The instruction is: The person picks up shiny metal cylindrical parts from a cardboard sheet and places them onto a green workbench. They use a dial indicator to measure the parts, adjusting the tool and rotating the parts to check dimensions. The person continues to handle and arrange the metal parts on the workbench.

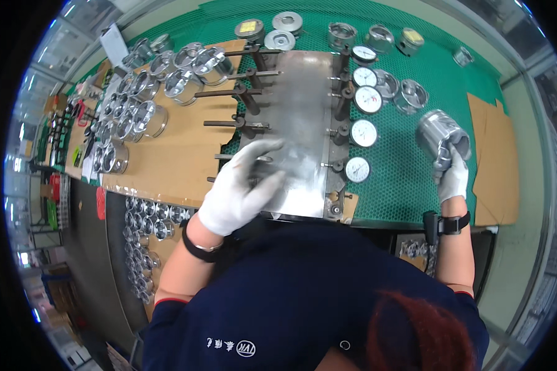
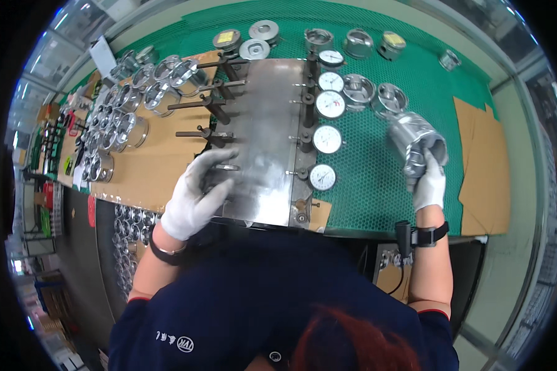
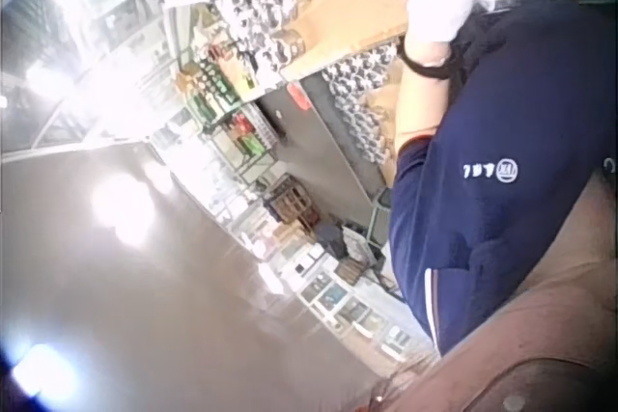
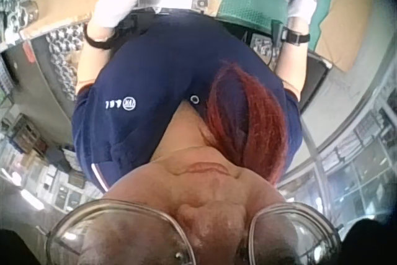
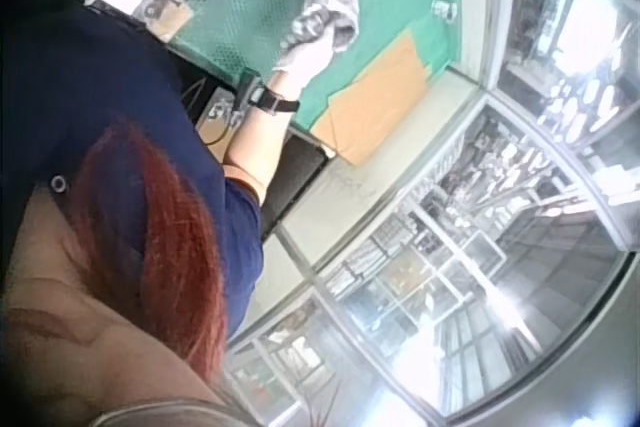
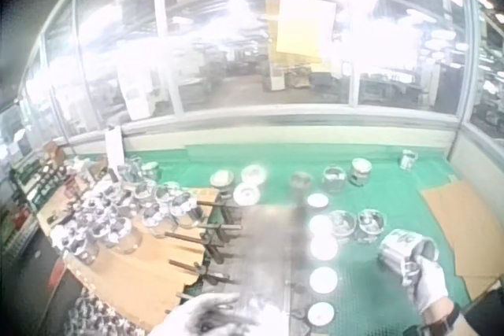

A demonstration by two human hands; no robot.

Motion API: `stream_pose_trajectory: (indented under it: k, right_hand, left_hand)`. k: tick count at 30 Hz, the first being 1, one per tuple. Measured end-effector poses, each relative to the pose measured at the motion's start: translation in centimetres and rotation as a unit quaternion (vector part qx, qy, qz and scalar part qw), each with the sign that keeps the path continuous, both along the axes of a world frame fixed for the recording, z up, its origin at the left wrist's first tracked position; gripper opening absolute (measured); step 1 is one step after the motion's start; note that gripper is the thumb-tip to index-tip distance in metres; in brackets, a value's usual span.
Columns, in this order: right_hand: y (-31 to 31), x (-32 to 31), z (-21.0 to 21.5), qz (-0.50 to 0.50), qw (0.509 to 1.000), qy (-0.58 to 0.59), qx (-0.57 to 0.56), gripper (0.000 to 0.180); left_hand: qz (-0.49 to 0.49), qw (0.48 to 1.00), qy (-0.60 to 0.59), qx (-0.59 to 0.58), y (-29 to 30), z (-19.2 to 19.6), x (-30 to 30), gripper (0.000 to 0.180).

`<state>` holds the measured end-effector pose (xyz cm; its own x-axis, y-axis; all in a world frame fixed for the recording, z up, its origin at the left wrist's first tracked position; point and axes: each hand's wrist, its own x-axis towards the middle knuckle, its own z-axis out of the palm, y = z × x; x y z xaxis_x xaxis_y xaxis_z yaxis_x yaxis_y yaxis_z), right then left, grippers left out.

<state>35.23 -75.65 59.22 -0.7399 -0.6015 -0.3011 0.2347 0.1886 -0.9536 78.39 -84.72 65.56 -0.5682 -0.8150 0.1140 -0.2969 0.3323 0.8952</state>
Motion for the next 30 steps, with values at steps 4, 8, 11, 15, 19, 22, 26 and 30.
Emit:
stream_pose_trajectory:
  k: [4,8,11,15,19,22,26,30]
  right_hand:
    - [-5.1,-14.0,-10.3,-0.069,0.993,-0.070,0.071,0.024]
    - [-9.1,-23.2,-16.9,0.098,0.993,-0.031,0.053,0.026]
    - [-10.1,-26.1,-19.3,0.142,0.976,-0.159,0.039,0.029]
    - [-14.1,-25.2,-21.9,-0.004,0.977,-0.213,-0.011,0.029]
    - [-9.1,-20.8,-18.8,0.039,0.979,-0.189,-0.073,0.038]
    - [-4.2,-18.6,-17.3,-0.014,0.977,-0.206,-0.047,0.051]
    - [4.2,-14.8,-15.7,-0.013,0.985,-0.168,-0.043,0.056]
    - [12.0,-12.6,-14.4,-0.071,0.985,-0.154,-0.022,0.051]
  left_hand:
    - [0.138,0.978,-0.046,0.147,2.8,-1.6,3.9,0.040]
    - [0.200,0.969,-0.134,0.056,5.5,-1.4,6.8,0.034]
    - [0.214,0.953,-0.214,-0.012,5.1,1.7,7.0,0.034]
    - [0.286,0.923,-0.259,0.010,6.3,-0.6,10.5,0.041]
    - [0.344,0.890,-0.300,0.011,1.2,-3.3,15.2,0.051]
    - [0.398,0.831,-0.388,-0.029,-5.1,-4.7,20.0,0.065]
    - [0.480,0.741,-0.463,-0.081,-13.6,-6.5,26.7,0.089]
    - [0.460,0.775,-0.431,0.044,-21.3,-6.6,29.2,0.111]
